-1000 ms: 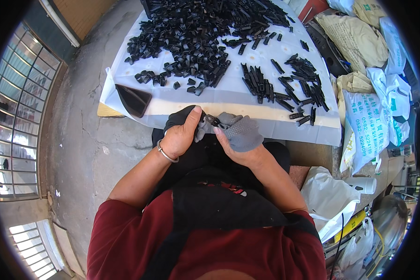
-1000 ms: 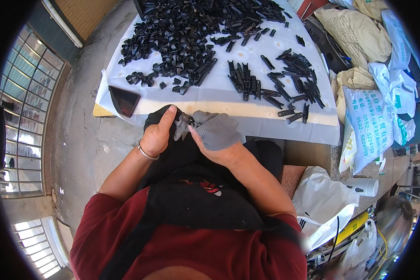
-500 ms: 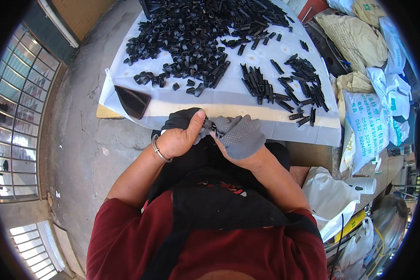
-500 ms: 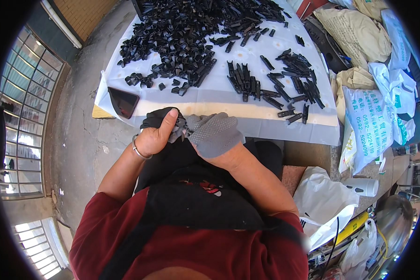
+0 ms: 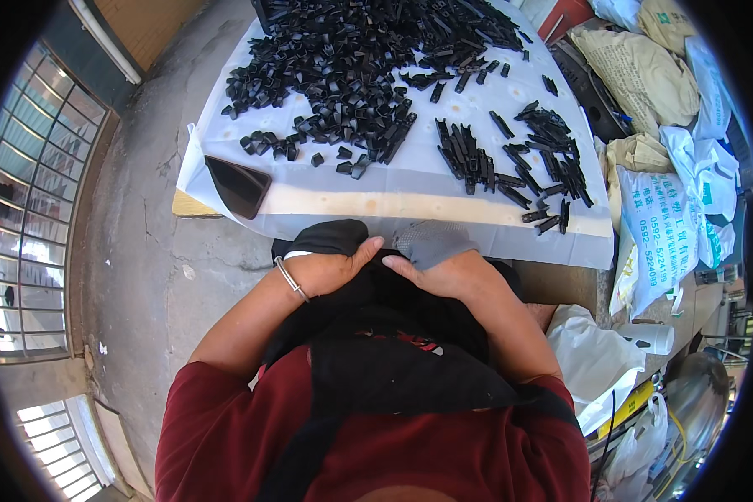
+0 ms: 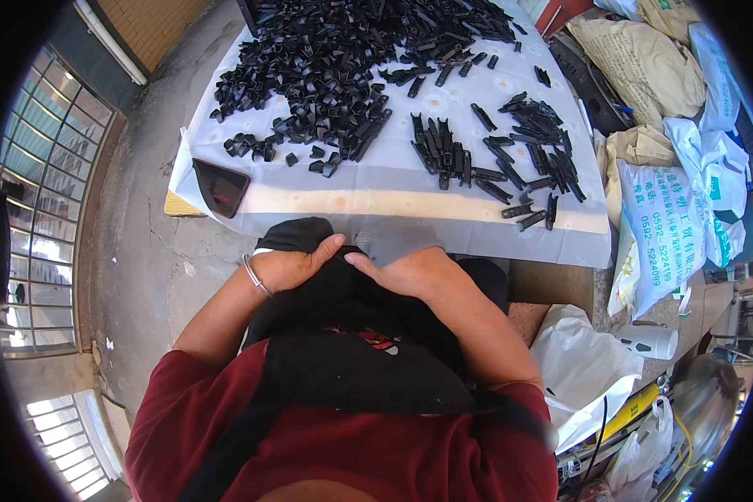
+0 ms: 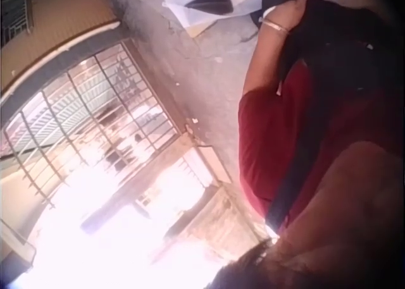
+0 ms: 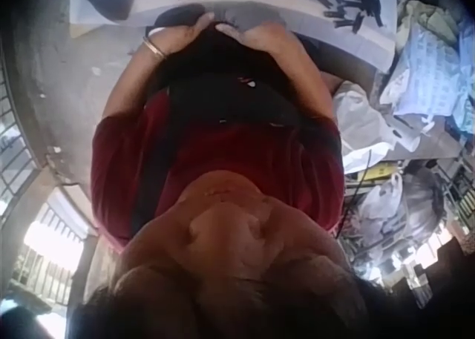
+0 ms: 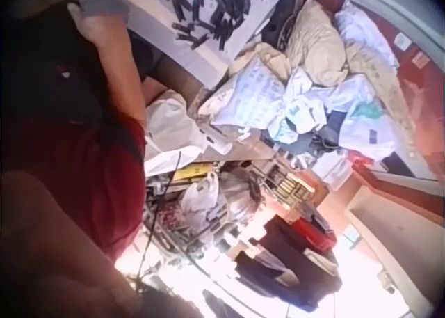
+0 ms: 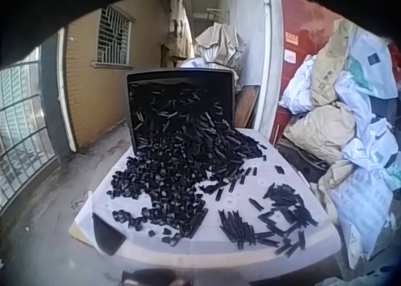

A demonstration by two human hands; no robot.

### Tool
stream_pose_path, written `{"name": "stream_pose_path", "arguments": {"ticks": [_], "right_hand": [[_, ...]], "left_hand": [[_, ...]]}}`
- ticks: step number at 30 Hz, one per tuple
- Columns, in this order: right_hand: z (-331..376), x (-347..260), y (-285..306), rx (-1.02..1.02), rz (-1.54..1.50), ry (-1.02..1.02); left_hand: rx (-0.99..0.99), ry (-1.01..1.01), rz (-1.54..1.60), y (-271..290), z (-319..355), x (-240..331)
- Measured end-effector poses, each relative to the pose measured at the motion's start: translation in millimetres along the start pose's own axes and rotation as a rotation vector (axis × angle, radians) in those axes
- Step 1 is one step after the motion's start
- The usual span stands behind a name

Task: Inspecting and sorting small black plastic components on a workbench area.

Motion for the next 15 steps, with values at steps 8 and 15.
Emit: {"name": "stream_pose_path", "arguments": {"ticks": [8,15], "right_hand": [[-73.9,49.2,15.6,0.114,0.101,-0.251],[-78.6,52.5,-1.4,0.021,0.246,-0.252]], "left_hand": [[0.331,0.176,-0.282,7.1,-51.8,-25.4],[0.359,0.073,-0.361,-9.6,-60.8,-32.9]]}}
Point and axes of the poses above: each hand's wrist, its own z-axis away from the middle knuckle, its own y-axis out of the back of the hand, x = y × z, the point moved 3 cm from there along -z, towards the middle knuckle, and after that the axes turned 13 degrees about -z, right-handed, at the moved point
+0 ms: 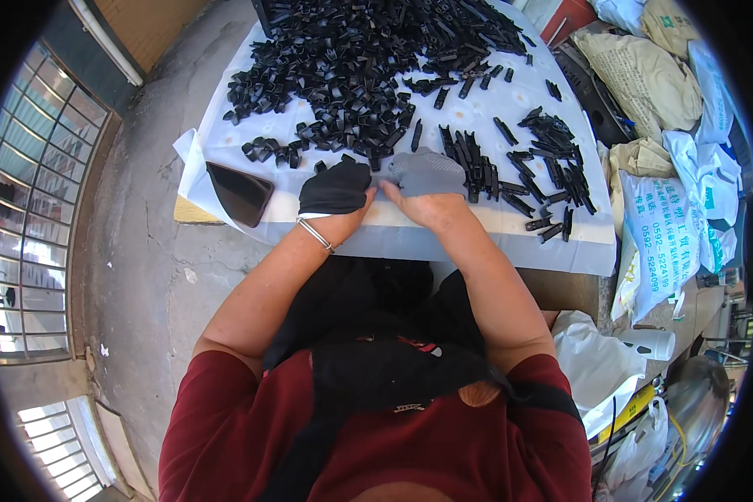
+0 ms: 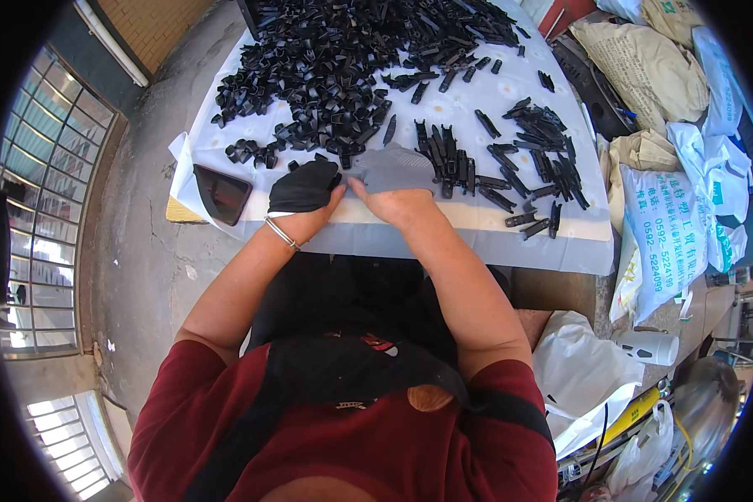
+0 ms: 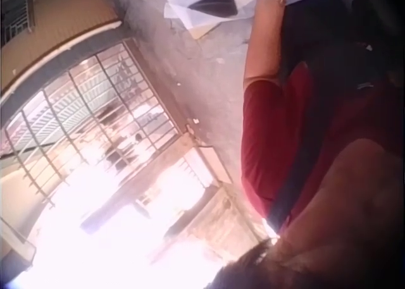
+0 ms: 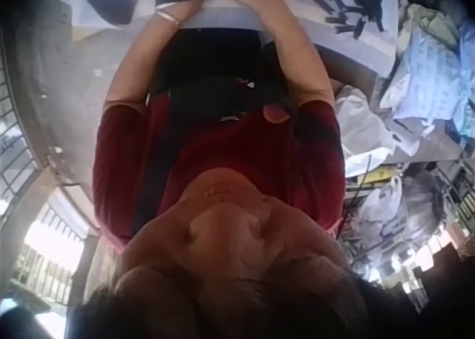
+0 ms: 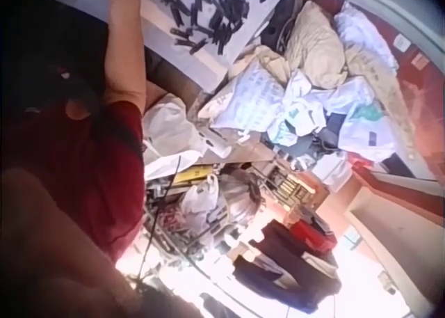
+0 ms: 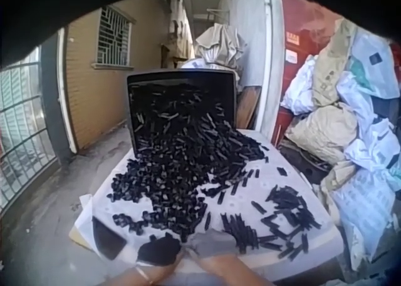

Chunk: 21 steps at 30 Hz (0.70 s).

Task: Inspecting and sorting small black plastic components on a workbench area.

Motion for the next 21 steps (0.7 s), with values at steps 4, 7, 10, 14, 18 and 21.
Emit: {"name": "stream_pose_path", "arguments": {"ticks": [4,7,10,14,18,21], "right_hand": [[19.0,7.7,-0.3,-0.003,0.033,-0.017],[37.5,4.0,6.0,0.056,-0.176,-0.067],[50.7,3.4,1.4,0.245,-0.548,-0.014],[59.4,-5.6,2.8,0.130,-0.492,0.046],[63.4,-11.3,-1.5,0.058,-0.482,0.077],[66.4,-15.7,-0.3,0.130,-0.528,0.097]], "left_hand": [[0.024,0.030,0.077,8.2,13.4,-3.8],[0.112,0.142,0.272,12.3,24.1,-6.9],[-0.109,0.262,0.471,21.0,25.8,-4.2],[-0.122,0.284,0.367,17.8,23.4,-8.8],[-0.167,0.351,0.387,18.9,20.3,-12.9],[-0.340,0.360,0.597,20.4,29.6,-7.3]]}}
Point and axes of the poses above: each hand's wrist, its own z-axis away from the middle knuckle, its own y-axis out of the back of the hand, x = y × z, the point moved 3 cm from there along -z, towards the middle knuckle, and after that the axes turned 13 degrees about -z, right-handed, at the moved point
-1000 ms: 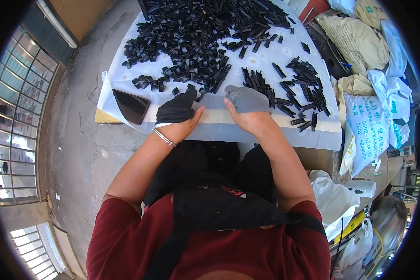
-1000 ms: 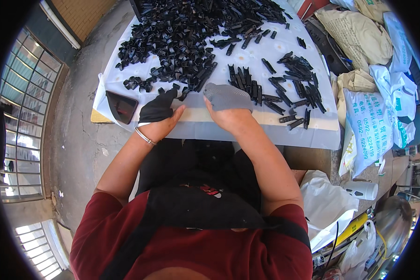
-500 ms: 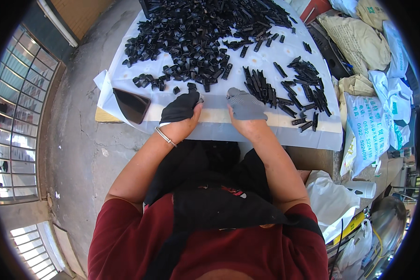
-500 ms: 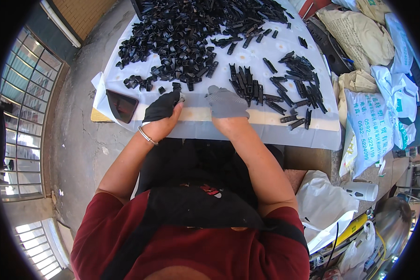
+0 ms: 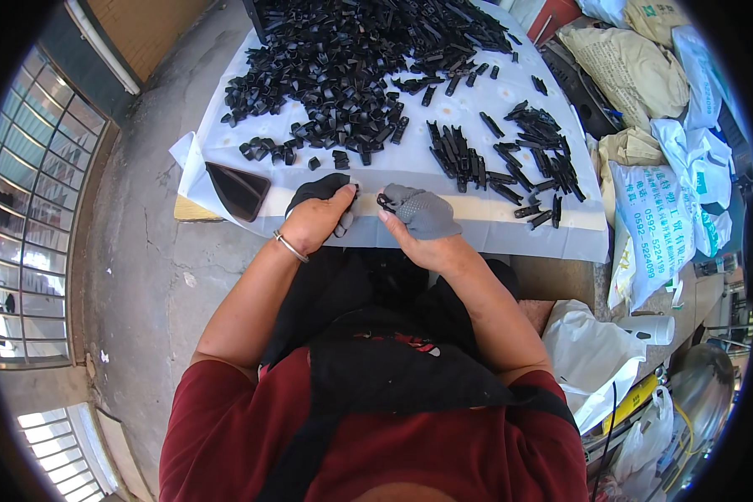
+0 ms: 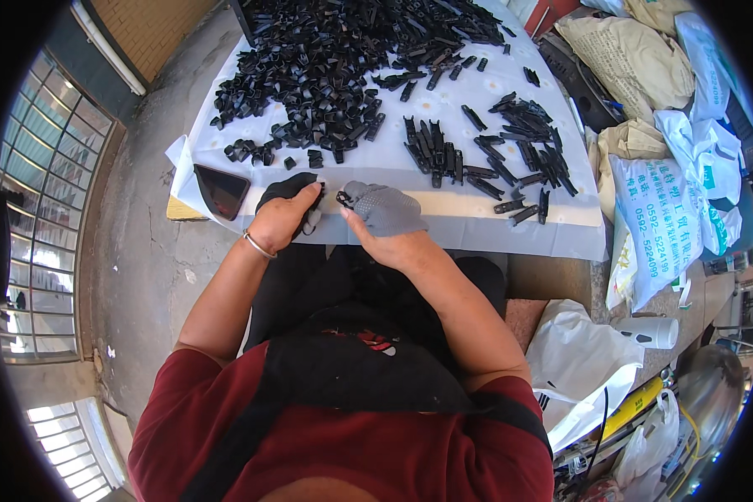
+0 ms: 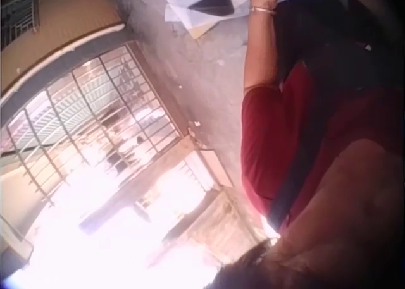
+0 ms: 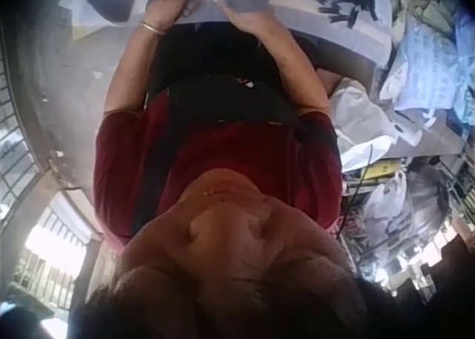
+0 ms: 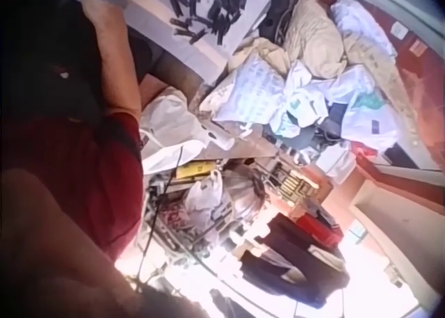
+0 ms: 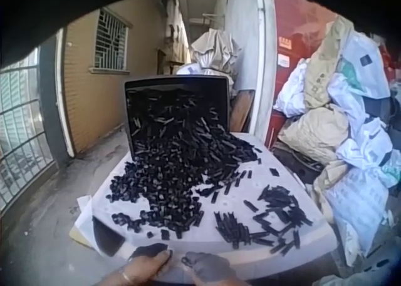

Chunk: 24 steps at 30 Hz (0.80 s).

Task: Inspecting and sorting small black plastic components on a workbench area.

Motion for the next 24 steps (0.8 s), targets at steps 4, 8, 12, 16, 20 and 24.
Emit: {"name": "stream_pose_path", "arguments": {"ticks": [4,8,12,16,20,24], "right_hand": [[-7.4,-27.7,-0.8,0.008,-0.035,0.008],[-5.5,-17.5,-4.1,0.063,0.076,-0.016],[-5.8,-12.0,-8.4,0.031,-0.037,-0.079],[-6.8,-4.8,-9.6,-0.049,-0.164,-0.153],[-10.0,-8.6,-10.3,-0.039,-0.173,-0.147],[-7.4,-6.6,-13.5,0.049,-0.102,-0.042]], "left_hand": [[-0.185,-0.082,0.595,-34.0,4.0,-37.0],[-0.205,-0.042,0.791,-20.9,17.8,4.2],[-0.232,-0.003,0.906,-26.2,20.2,-0.1],[-0.243,-0.002,0.686,-18.3,23.9,6.2],[-0.233,0.079,1.159,-28.7,22.2,0.4],[-0.234,0.201,1.407,-30.2,18.6,4.0]]}}
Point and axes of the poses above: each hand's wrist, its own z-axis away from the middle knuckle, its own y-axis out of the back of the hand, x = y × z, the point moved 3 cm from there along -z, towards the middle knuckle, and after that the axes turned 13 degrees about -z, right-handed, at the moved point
